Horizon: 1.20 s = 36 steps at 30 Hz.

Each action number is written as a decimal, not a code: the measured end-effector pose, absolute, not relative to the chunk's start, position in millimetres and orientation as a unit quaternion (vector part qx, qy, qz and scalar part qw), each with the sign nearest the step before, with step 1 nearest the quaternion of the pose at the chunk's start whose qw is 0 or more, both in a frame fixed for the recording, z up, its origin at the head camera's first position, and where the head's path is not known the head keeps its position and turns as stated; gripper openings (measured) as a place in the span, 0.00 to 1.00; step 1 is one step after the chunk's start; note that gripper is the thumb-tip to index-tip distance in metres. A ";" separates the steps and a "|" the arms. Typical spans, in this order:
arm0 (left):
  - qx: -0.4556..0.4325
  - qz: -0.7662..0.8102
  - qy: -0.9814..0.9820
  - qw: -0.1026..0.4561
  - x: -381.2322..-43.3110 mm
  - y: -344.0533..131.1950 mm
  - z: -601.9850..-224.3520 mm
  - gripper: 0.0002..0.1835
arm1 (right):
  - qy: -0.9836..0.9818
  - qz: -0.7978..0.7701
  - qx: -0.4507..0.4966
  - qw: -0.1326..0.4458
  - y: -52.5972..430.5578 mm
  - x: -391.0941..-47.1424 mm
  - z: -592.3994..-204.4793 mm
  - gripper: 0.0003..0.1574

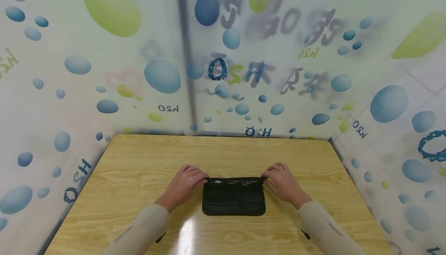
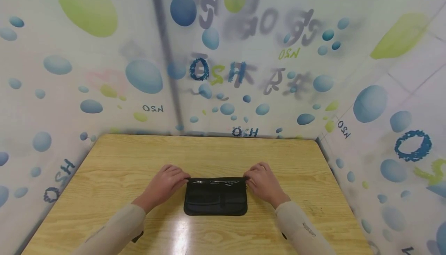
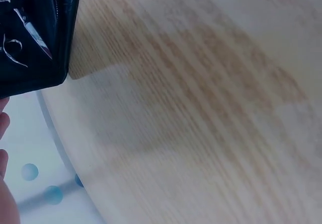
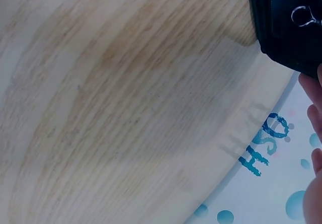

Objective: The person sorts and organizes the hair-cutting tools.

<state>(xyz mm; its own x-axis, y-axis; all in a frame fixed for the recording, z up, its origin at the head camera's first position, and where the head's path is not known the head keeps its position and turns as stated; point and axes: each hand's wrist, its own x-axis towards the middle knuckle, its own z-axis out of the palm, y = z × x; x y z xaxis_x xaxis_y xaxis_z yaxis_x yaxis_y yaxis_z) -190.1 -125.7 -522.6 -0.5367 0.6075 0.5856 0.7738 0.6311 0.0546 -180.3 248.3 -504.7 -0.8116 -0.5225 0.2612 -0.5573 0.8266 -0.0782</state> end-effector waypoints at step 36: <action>-0.459 -0.174 -0.832 0.257 -160.7 -133.1 -532.4 0.14 | -0.933 0.123 0.328 0.085 251.5 -160.2 -515.7 0.14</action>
<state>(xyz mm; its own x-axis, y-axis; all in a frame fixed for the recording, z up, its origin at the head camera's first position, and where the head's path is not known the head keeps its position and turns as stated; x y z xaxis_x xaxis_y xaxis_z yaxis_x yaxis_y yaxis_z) -160.7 -133.1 -532.4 -0.4461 0.6747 0.5881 0.8536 0.5182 0.0530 -160.2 251.5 -515.7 -0.7706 -0.5909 0.2386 -0.6326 0.7548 -0.1737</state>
